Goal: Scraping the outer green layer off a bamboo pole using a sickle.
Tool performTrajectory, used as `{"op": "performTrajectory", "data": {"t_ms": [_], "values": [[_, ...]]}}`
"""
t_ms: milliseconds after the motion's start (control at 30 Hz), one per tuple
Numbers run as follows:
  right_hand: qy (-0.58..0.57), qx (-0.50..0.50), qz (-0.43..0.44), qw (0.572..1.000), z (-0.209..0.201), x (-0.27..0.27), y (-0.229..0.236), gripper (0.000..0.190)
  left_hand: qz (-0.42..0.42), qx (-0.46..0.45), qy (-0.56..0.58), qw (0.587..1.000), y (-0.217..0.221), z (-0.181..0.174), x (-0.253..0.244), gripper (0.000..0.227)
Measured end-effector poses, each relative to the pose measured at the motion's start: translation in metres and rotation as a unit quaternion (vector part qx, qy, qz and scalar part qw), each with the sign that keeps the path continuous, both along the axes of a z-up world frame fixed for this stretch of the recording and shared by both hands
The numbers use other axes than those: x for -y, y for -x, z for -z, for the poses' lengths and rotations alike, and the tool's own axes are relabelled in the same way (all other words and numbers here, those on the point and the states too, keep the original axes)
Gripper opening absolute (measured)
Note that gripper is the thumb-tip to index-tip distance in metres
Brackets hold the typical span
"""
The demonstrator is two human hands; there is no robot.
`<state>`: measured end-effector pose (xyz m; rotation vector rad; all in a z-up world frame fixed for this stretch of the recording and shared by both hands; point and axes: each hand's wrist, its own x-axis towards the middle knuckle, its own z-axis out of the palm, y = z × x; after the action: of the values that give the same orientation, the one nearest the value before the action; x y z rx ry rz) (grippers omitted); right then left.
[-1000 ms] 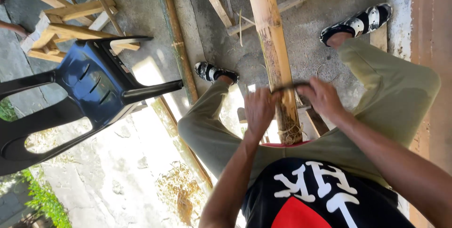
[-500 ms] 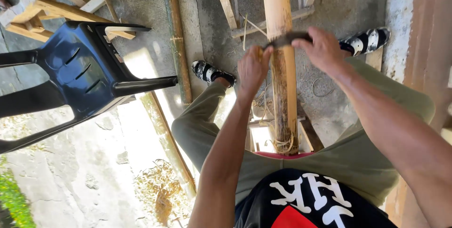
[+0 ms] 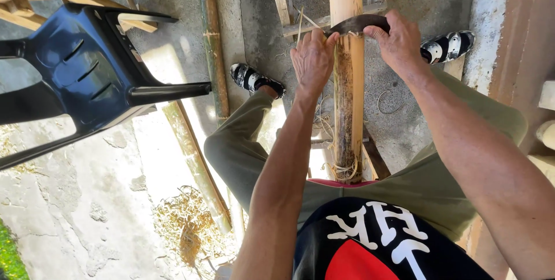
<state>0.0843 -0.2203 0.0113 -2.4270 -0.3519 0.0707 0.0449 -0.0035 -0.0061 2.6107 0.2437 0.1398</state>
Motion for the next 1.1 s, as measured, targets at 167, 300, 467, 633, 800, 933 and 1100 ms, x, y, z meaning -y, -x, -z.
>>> {"op": "performTrajectory", "data": {"t_ms": [167,300,467,633,800,933,1100], "values": [[0.003,-0.185,0.060,0.981,-0.050,-0.011,0.037,0.037,0.034,-0.088,0.051,0.994,0.038,0.002,0.001,0.039],[0.015,-0.191,0.078,0.978,-0.044,0.003,0.140,0.035,0.082,-0.008,0.069,0.994,0.131,-0.009,0.005,0.039],[0.063,-0.277,-0.023,0.959,-0.003,0.037,0.241,0.034,0.162,-0.087,0.115,0.976,0.235,-0.013,-0.013,0.038],[0.026,-0.387,0.010,0.922,-0.051,0.005,0.143,0.035,0.120,-0.082,0.146,0.979,0.158,0.015,-0.014,0.039],[0.018,-0.126,0.014,0.992,-0.043,-0.019,-0.007,0.034,0.030,-0.069,0.120,0.990,0.002,0.026,-0.013,0.042],[0.043,-0.049,0.011,0.998,-0.026,-0.018,-0.042,0.040,0.002,-0.018,0.111,0.994,-0.037,0.015,-0.009,0.043],[0.020,-0.114,0.034,0.993,-0.032,-0.016,-0.010,0.045,-0.001,-0.029,0.086,0.996,-0.007,0.012,-0.006,0.041]]}}
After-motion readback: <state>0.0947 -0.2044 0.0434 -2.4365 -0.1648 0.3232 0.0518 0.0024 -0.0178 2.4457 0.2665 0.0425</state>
